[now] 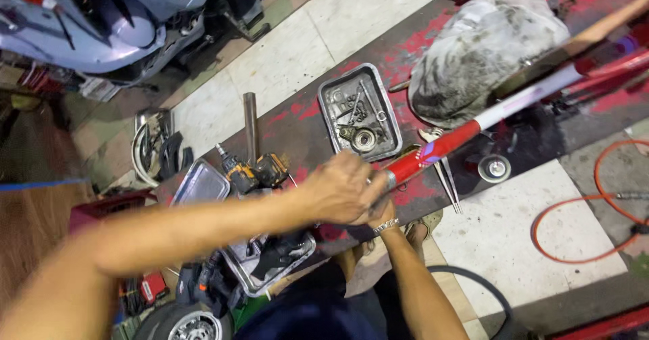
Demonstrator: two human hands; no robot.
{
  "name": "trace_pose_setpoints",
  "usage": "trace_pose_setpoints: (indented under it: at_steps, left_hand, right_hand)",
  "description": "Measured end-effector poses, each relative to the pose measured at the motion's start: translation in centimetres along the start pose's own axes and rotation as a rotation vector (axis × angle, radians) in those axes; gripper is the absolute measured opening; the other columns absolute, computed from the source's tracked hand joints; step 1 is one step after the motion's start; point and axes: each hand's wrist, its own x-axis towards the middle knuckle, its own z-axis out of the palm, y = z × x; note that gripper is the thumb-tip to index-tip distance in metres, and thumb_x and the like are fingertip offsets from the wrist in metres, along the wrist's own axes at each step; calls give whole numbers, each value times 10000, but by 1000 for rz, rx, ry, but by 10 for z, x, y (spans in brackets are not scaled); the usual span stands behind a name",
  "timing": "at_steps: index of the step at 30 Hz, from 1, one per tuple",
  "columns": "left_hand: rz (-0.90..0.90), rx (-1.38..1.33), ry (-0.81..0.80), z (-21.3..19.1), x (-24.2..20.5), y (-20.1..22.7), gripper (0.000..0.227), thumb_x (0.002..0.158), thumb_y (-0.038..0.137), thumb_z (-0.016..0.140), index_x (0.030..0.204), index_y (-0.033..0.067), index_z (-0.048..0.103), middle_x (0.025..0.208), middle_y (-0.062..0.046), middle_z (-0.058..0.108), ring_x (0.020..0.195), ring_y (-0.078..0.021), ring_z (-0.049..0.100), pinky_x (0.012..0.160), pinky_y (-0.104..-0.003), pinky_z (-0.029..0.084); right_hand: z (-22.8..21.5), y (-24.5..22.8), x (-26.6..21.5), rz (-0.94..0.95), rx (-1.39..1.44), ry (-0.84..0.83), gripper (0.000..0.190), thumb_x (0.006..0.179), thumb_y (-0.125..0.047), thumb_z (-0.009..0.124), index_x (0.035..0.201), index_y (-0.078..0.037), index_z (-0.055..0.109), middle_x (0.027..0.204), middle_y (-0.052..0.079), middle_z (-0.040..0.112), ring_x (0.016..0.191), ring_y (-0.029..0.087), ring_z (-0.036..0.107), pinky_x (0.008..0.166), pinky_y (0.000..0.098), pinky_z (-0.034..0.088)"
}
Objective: The person uses pliers to loosen components on a motorcycle fork assembly, then removes metal bushings and rings by hand before reassembling parts.
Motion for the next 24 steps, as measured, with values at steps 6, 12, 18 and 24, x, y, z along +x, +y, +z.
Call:
trace_pose_setpoints:
  at_steps: [6,12,18,24]
  left_hand:
    - [-512,70,98,3,-7,46,351,894,426,699,852,79,663,637,-104,583,599,-263,598,626,-411,422]
    - [35,-89,52,10,-11,-10,358,870,415,694,815,65,641,551,-64,544,526,-236,574,577,-402,406]
    - [843,-393,-52,34,37,-63,413,844,488,673,897,97,554,561,-22,527,532,-251,562,571,-403,394]
    - [298,-126,25,2,6,-24,399,841,425,677,963,75,530,644,-50,544,587,-240,561,616,-383,401]
  right_hand:
    - [2,-10,-5,247,471,46,583,1018,-509,459,1427,-104,554,1393,146,634,1321,320,583,1155,420,419]
    - [-8,-22,9,-239,-464,72,690,748,-487,754,1298,-114,568,1237,143,625,1175,346,585,985,456,458]
    - [-6,-22,-1,-176,-327,55,686,780,-474,737,1339,-125,547,1299,137,597,1231,321,553,1025,441,438]
    - [-2,-17,0,-121,-274,62,682,812,-462,719,1380,-136,526,1362,131,570,1287,297,520,1065,426,419]
